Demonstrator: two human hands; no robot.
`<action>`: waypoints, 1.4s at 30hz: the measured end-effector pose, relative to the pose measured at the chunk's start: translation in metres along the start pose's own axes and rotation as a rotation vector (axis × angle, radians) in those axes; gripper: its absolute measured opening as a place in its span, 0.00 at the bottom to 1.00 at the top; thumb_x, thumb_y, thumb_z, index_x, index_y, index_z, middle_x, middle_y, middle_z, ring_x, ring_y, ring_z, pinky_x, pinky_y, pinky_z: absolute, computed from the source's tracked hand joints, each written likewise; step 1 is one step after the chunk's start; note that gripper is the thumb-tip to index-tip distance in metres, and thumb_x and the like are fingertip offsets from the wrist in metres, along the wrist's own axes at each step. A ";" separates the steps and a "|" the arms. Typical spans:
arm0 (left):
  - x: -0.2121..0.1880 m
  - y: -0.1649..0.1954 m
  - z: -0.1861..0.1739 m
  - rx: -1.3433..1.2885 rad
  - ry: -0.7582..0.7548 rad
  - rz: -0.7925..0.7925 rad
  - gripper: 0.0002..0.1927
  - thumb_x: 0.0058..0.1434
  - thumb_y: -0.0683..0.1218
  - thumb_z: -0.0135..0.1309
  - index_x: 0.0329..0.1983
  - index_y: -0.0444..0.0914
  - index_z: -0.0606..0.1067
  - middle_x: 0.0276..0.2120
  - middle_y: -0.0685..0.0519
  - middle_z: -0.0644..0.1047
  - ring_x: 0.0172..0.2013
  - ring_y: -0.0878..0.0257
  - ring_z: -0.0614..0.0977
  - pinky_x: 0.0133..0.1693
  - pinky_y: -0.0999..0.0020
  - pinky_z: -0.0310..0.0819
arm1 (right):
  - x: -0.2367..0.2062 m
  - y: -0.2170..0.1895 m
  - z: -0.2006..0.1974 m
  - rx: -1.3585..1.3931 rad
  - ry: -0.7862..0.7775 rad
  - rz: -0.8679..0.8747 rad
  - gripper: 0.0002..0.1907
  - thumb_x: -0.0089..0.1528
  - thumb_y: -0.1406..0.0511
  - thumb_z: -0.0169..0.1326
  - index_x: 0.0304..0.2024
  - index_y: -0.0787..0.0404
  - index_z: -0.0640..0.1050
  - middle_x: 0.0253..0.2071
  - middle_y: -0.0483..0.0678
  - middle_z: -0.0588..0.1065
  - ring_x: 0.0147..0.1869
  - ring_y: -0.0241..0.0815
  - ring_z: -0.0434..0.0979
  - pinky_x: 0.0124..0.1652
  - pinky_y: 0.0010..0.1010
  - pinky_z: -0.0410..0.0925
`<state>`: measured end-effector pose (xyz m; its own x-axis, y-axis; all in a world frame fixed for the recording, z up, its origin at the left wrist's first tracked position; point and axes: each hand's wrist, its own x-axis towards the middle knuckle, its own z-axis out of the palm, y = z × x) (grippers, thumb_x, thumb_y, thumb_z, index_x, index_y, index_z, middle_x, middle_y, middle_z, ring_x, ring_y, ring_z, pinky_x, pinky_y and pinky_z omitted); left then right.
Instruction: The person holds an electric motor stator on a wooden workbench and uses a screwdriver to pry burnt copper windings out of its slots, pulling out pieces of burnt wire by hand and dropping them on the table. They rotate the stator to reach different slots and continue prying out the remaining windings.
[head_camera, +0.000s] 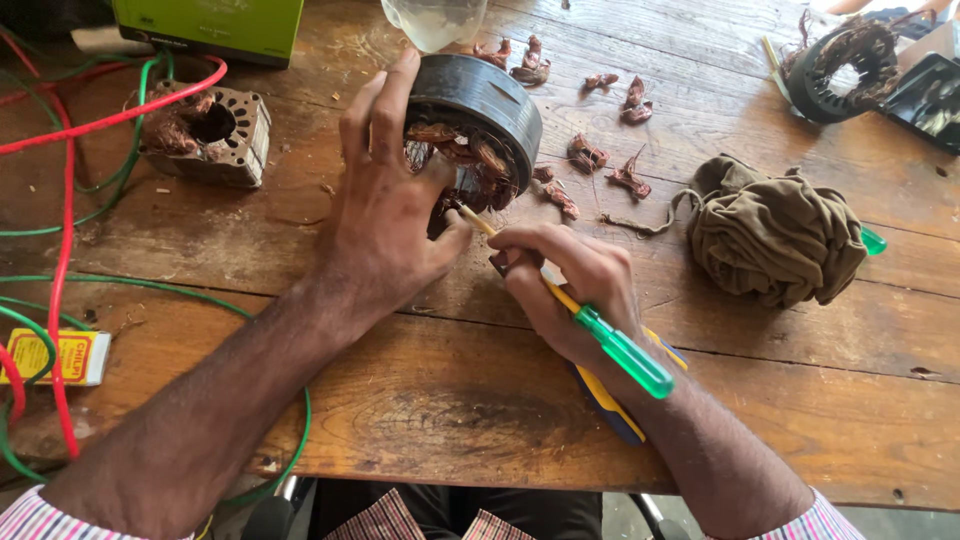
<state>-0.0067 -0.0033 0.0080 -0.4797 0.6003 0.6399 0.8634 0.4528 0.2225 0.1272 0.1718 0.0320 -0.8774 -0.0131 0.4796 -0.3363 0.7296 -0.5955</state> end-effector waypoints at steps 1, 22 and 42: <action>0.001 0.000 0.001 -0.016 -0.013 -0.015 0.28 0.55 0.55 0.70 0.55 0.37 0.81 0.73 0.41 0.42 0.72 0.39 0.46 0.71 0.42 0.61 | 0.001 0.000 0.000 0.037 -0.003 0.046 0.10 0.62 0.73 0.54 0.46 0.63 0.80 0.35 0.47 0.82 0.39 0.39 0.87 0.42 0.30 0.77; -0.002 0.003 0.005 -0.017 -0.029 -0.062 0.28 0.59 0.55 0.69 0.48 0.26 0.80 0.74 0.38 0.42 0.72 0.38 0.47 0.69 0.46 0.66 | -0.004 0.002 0.014 -0.216 -0.068 -0.102 0.22 0.64 0.76 0.56 0.60 0.61 0.75 0.49 0.50 0.78 0.50 0.44 0.82 0.46 0.38 0.77; -0.004 0.004 0.006 0.039 -0.001 -0.030 0.26 0.65 0.57 0.62 0.51 0.30 0.81 0.75 0.40 0.40 0.75 0.39 0.47 0.71 0.45 0.65 | 0.002 -0.003 0.010 -0.280 -0.014 -0.321 0.23 0.61 0.73 0.60 0.60 0.61 0.75 0.54 0.57 0.74 0.55 0.52 0.79 0.50 0.39 0.77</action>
<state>-0.0022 0.0002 0.0022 -0.5057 0.5865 0.6327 0.8417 0.4964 0.2126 0.1234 0.1626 0.0280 -0.7483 -0.2782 0.6023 -0.4892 0.8446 -0.2177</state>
